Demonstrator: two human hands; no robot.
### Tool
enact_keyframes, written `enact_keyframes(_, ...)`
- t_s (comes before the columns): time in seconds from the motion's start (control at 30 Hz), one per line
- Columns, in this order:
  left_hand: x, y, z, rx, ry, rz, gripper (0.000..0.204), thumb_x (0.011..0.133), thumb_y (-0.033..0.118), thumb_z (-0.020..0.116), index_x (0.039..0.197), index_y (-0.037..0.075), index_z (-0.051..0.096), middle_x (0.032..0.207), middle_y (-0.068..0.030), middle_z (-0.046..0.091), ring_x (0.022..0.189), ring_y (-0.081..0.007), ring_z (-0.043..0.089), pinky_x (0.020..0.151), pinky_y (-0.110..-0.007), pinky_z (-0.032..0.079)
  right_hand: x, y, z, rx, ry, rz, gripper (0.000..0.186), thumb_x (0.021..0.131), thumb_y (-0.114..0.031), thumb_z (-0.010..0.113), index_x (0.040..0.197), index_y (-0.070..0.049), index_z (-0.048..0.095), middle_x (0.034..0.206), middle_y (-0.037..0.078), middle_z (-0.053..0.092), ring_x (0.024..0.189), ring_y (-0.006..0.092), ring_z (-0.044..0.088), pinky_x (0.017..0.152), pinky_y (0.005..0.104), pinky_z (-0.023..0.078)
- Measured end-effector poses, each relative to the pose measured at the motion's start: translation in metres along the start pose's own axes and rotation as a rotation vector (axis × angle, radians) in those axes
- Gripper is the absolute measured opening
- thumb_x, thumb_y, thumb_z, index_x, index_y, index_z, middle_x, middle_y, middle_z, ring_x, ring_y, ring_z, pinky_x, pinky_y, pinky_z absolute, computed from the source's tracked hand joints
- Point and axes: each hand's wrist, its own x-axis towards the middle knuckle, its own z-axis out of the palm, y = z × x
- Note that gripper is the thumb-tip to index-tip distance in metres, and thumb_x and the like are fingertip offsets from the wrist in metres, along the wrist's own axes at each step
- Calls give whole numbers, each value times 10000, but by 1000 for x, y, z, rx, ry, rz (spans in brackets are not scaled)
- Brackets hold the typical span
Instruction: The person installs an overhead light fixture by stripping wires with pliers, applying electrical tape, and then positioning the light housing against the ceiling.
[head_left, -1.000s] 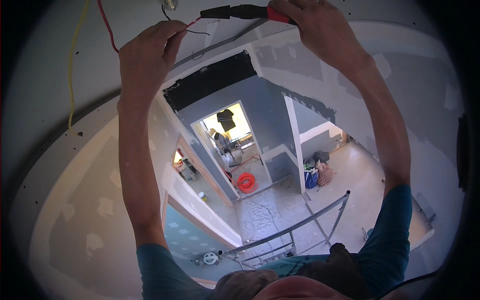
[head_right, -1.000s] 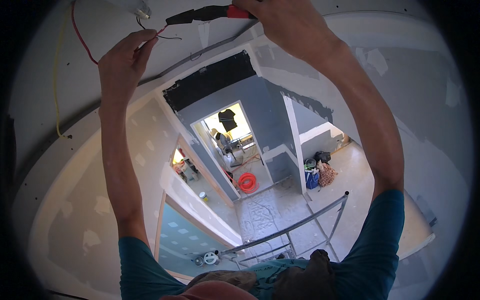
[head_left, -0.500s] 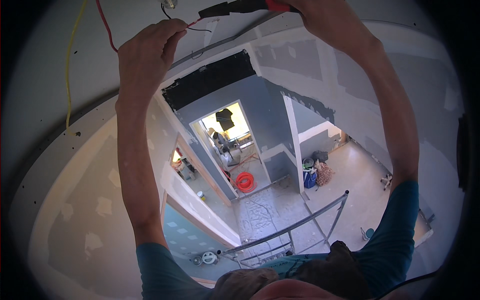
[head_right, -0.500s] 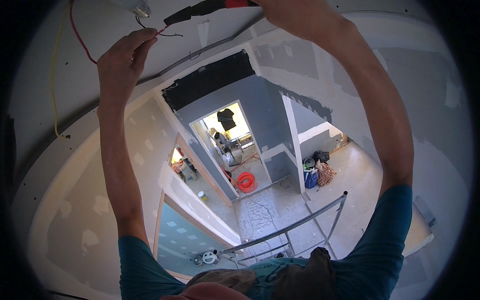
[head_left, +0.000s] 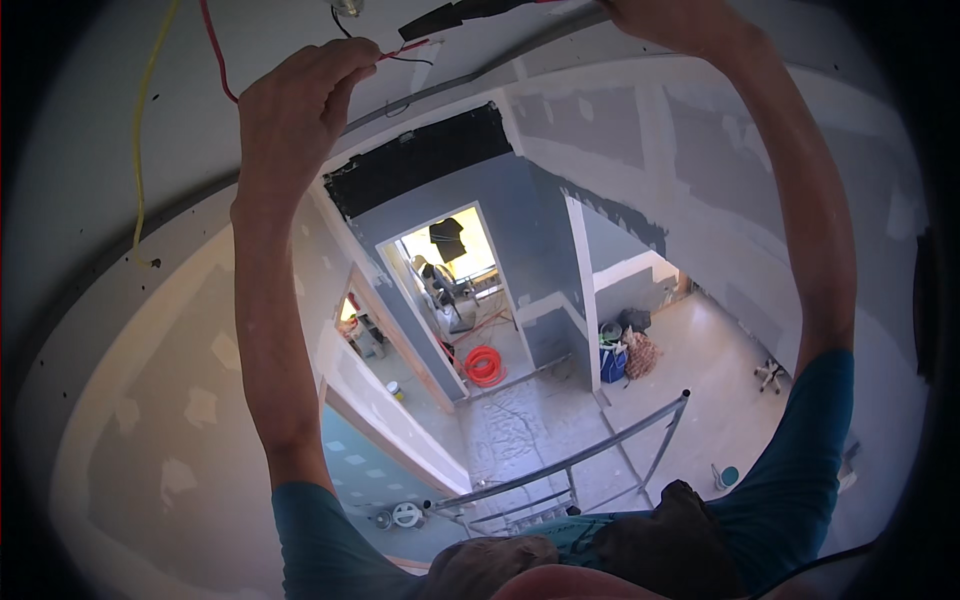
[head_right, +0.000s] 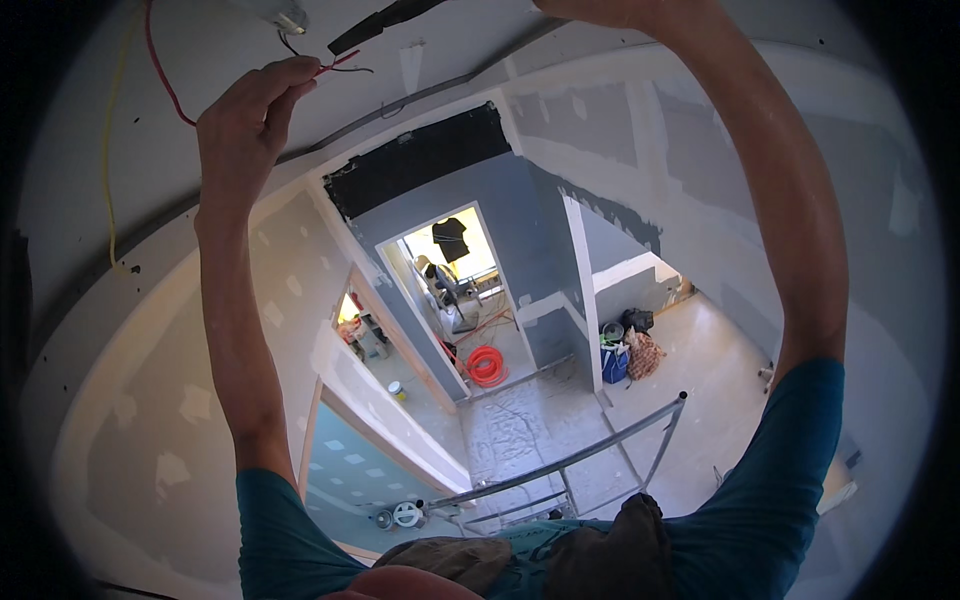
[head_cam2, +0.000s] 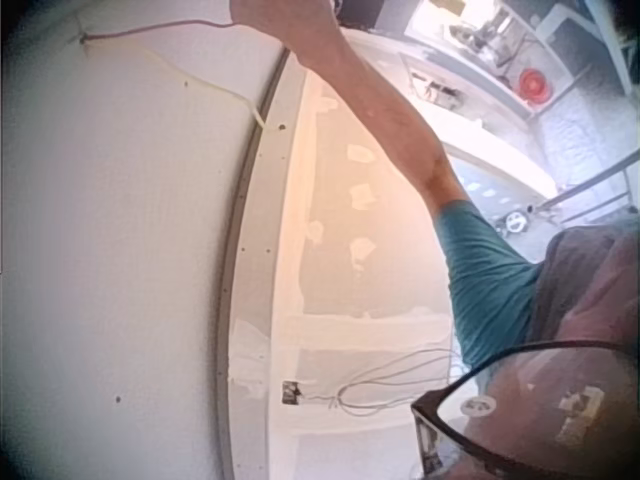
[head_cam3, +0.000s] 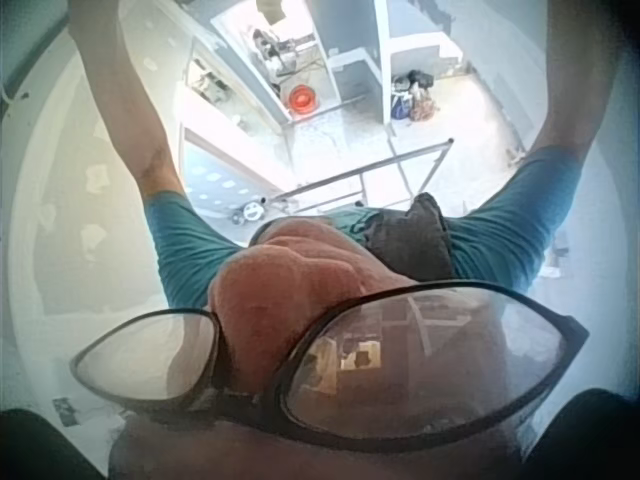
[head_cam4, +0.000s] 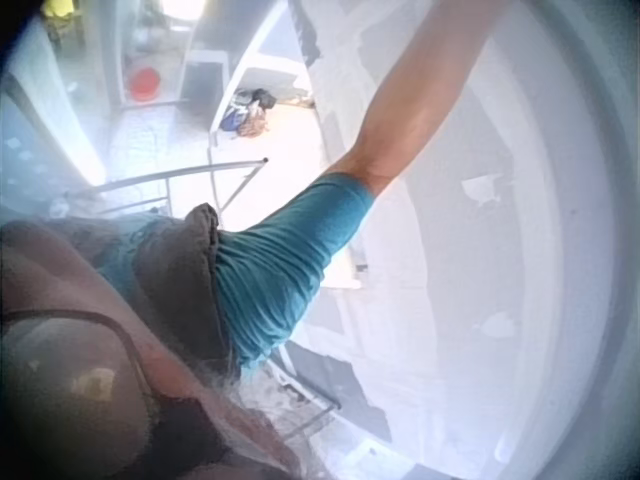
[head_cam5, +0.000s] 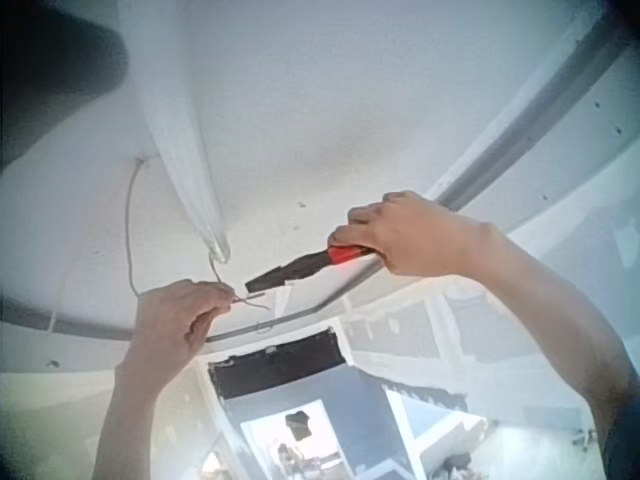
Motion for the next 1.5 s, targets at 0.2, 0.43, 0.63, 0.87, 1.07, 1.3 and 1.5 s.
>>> enact_keyframes(0.2,-1,-4,5,-37,0,-4,190,897,26,742,1060,123,755,1005,-12,782,822,-164,748,669,-288,592,11,12,9,33,-15,-56,465,856,28,572,1300,-92,634,1111,133,700,958,324,692,862,440,539)
enact_keyframes(0.43,-3,-4,9,-117,40,-22,184,886,1,727,1026,118,753,967,-13,769,813,-163,728,703,-284,586,15,16,20,131,-19,-55,460,856,35,585,1297,-83,638,1127,148,708,987,349,689,884,460,541)
enact_keyframes(0.63,-7,-10,12,-319,9,-97,255,905,-133,653,1091,14,748,1078,-93,767,973,-168,743,854,-284,623,15,17,30,374,-88,39,481,863,71,568,1324,-49,628,1249,187,696,1123,387,662,974,471,526)
enact_keyframes(0.87,-10,-16,20,-515,33,-143,231,942,-133,622,1109,-23,738,1095,-102,752,1019,-164,715,902,-274,598,16,9,42,747,-258,148,333,1012,-50,547,1335,-56,626,1178,166,721,1070,324,674,929,438,516)
enact_keyframes(1.07,-4,-10,24,-573,105,-184,148,916,-35,718,1035,38,765,978,-57,780,885,-141,749,781,-251,579,9,-1,48,1001,-500,208,328,1047,-124,554,1367,-90,619,958,147,669,929,276,646,844,402,508)
enact_keyframes(1.3,1,-5,27,-612,119,-203,122,929,-24,714,1033,25,755,936,-38,769,849,-98,726,771,-231,547,-16,-20,100,1237,-352,178,308,1066,-292,595,1217,-46,704,782,22,605,657,104,529,738,290,491)
enact_keyframes(1.5,3,-1,30,-579,162,-212,96,934,15,731,1021,45,759,889,-11,753,699,-56,615,681,-215,490,-26,-40,100,1666,-475,315,268,1054,-294,610,1218,-106,708,793,-13,601,670,94,548,680,270,475)
